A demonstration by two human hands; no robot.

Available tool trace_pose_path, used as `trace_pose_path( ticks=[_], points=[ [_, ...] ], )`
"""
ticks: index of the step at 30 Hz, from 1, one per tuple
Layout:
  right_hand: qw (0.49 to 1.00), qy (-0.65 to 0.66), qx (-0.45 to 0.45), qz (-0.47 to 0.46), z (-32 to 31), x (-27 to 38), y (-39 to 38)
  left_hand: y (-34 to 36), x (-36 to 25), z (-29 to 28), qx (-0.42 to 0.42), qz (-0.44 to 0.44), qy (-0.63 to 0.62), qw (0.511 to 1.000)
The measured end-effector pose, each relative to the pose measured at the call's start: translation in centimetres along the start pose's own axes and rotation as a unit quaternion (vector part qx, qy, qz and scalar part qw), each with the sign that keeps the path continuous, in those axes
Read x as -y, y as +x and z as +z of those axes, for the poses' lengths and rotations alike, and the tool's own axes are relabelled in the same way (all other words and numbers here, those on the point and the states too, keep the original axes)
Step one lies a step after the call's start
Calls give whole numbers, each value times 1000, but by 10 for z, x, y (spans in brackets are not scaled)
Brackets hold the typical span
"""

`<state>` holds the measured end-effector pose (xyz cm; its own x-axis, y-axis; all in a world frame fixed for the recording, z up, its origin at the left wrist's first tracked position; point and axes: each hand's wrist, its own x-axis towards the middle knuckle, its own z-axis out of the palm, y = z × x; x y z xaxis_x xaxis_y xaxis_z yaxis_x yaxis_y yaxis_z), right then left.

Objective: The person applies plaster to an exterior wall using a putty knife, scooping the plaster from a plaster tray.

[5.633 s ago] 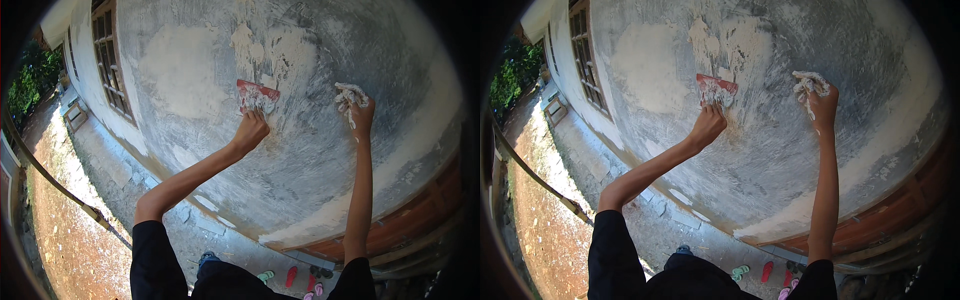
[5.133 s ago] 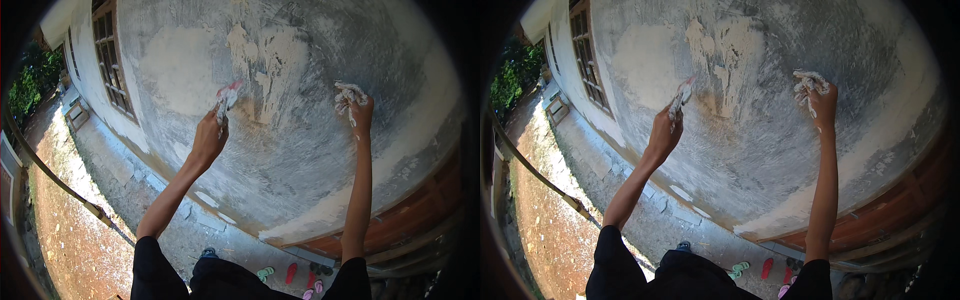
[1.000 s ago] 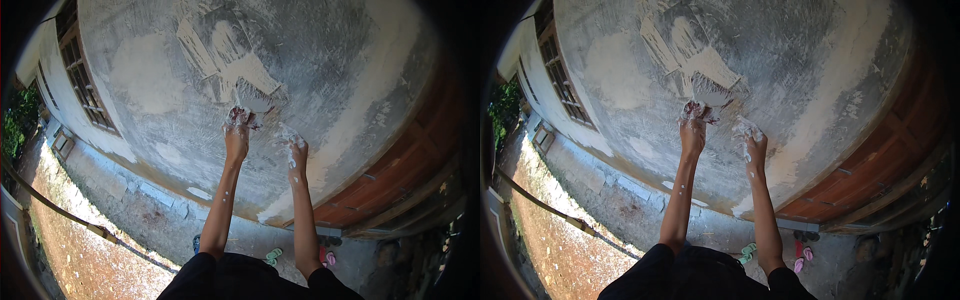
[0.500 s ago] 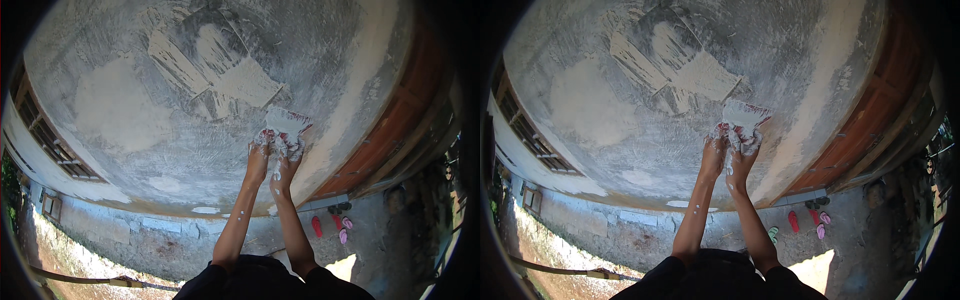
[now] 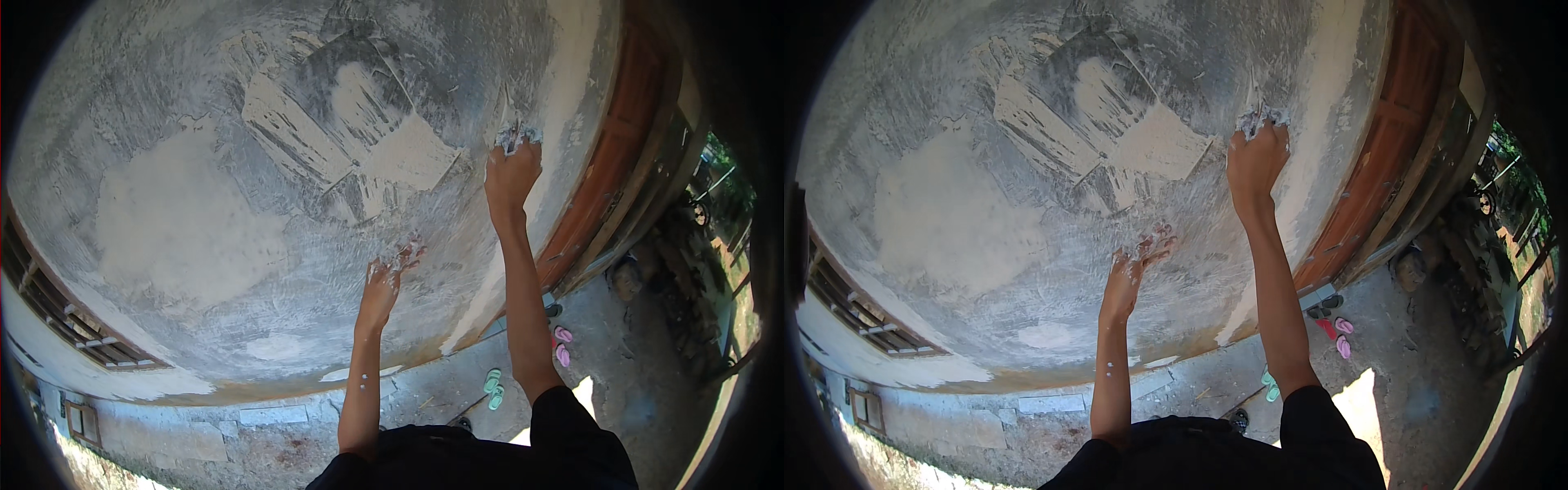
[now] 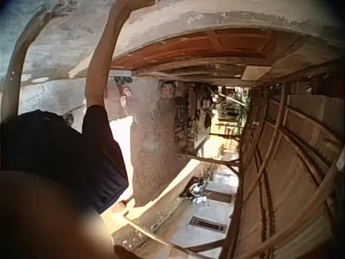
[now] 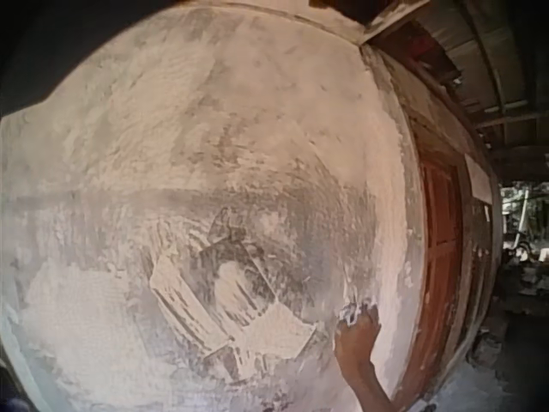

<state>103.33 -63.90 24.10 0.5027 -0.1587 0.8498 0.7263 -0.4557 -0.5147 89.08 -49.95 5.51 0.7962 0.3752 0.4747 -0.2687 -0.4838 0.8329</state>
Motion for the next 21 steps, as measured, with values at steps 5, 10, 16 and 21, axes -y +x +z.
trace_pose_path(
  ticks=[5,10,16,21],
  points=[
    [996,74,38,17,44,-9,-35,-32,51,-60,-58,-135,-152,977],
    [986,146,74,6,61,44,-99,-46,55,-102,-84,-127,-173,973],
    [973,167,158,15,71,71,-150,-48,28,-118,-98,-177,-280,938],
    [964,152,217,-8,66,55,-174,-51,42,-123,-83,-175,-279,940]
  ],
)
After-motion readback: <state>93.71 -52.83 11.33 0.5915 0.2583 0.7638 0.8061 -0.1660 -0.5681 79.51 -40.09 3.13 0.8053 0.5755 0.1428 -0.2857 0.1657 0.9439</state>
